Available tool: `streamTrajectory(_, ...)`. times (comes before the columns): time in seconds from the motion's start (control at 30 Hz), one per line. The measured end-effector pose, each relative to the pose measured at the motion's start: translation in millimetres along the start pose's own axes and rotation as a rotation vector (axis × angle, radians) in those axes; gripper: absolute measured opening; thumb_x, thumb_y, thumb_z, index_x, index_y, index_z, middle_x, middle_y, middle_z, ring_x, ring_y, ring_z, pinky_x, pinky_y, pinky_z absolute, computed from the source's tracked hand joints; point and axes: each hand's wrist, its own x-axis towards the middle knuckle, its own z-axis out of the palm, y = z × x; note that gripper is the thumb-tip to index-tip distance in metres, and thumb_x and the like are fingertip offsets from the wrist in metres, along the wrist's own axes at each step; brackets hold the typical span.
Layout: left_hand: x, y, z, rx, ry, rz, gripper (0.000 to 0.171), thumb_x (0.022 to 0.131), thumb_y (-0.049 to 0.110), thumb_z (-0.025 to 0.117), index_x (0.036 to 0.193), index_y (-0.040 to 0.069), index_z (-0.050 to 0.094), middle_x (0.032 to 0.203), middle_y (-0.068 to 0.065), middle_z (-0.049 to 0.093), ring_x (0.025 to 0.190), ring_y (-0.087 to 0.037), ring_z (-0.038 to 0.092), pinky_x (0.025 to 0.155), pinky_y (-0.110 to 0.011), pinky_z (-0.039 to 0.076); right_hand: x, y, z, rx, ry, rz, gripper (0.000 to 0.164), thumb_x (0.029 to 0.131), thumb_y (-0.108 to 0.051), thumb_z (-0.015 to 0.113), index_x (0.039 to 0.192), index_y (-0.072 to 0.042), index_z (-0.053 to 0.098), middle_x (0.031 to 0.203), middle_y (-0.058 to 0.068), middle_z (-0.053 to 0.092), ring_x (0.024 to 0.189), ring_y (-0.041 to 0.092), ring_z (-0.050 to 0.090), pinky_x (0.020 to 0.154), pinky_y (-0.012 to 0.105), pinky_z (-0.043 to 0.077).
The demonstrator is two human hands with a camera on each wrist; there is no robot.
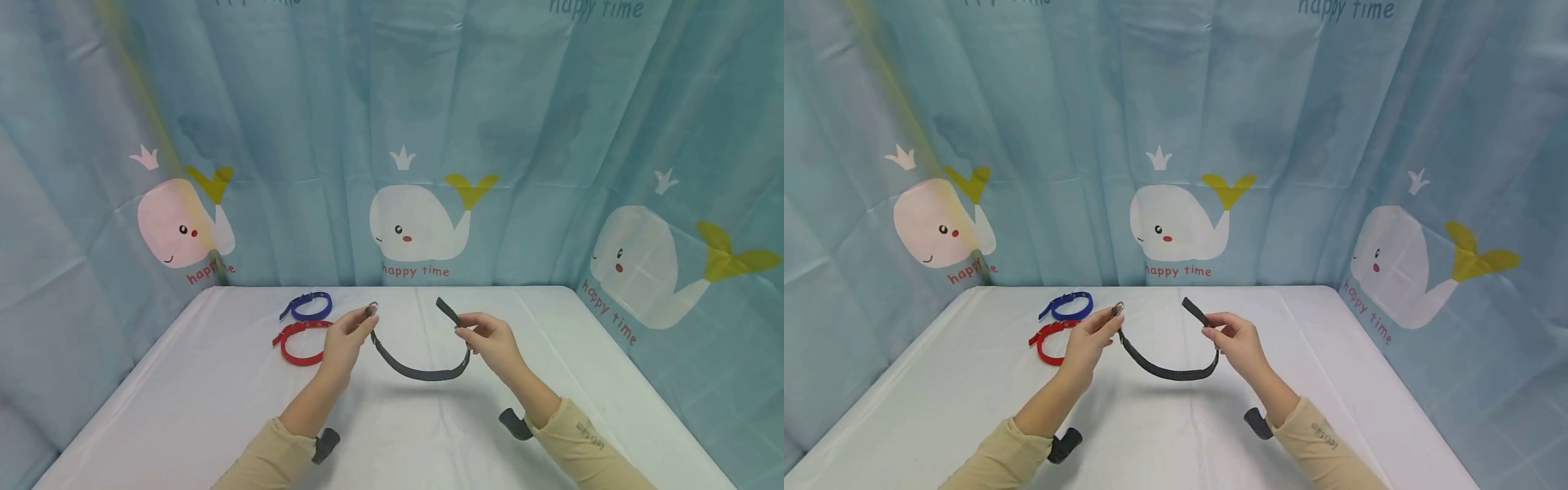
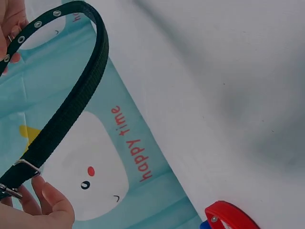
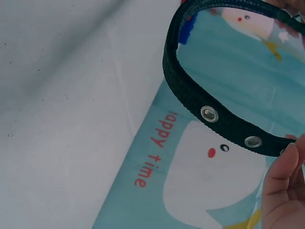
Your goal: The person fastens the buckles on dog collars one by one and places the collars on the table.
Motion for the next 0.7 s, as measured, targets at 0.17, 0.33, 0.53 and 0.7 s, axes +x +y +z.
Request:
streamTrajectory(0.17, -1.9, 4.4, 3.3, -0.013, -0.018, 0.012, 0.037, 0.092, 0.028, 0.068, 0.123, 0.007, 0.066, 0.119, -0.009, 0.066, 0.115, -0.027, 0.058, 0.100, -0.050, 0.043, -3, -4, 6, -0.027, -0.023, -0.066, 0.021, 0.086, -0.001, 0.071, 0.106, 0.005, 0.069, 0.092, 0.014, 0.065, 0.061, 0.009, 0.054, 0.053, 0.022, 0.044)
streamTrajectory(0.33, -4.9, 7.0, 4.4, -0.012, -0.050, 0.026, 0.037, 0.090, 0.027, 0.071, 0.119, 0.005, 0.068, 0.116, -0.009, 0.068, 0.113, -0.027, 0.059, 0.101, -0.051, 0.041, -3, -8, 13, -0.083, -0.023, -0.124, 0.021, 0.085, 0.005, 0.069, 0.106, 0.007, 0.069, 0.093, 0.017, 0.067, 0.058, 0.006, 0.046, 0.052, 0.021, 0.039)
streamTrajectory(0.53, -9.3, 8.9, 4.3, 0.056, -0.106, 0.089, 0.032, 0.089, 0.024, 0.072, 0.116, 0.006, 0.071, 0.110, -0.007, 0.069, 0.108, -0.025, 0.058, 0.093, -0.047, 0.047, -1, -7, 19, -0.153, -0.042, -0.344, 0.022, 0.080, 0.015, 0.069, 0.101, 0.012, 0.069, 0.090, 0.020, 0.068, 0.058, 0.005, 0.047, 0.050, 0.021, 0.042)
streamTrajectory(0.7, -11.7, 8.5, 5.0, 0.111, -0.144, 0.146, 0.030, 0.089, 0.022, 0.072, 0.115, 0.006, 0.072, 0.105, -0.005, 0.069, 0.105, -0.025, 0.057, 0.085, -0.042, 0.050, -1, -7, 20, -0.127, -0.055, -0.429, 0.022, 0.081, 0.011, 0.070, 0.103, 0.008, 0.070, 0.092, 0.015, 0.070, 0.071, 0.013, 0.062, 0.059, 0.021, 0.050)
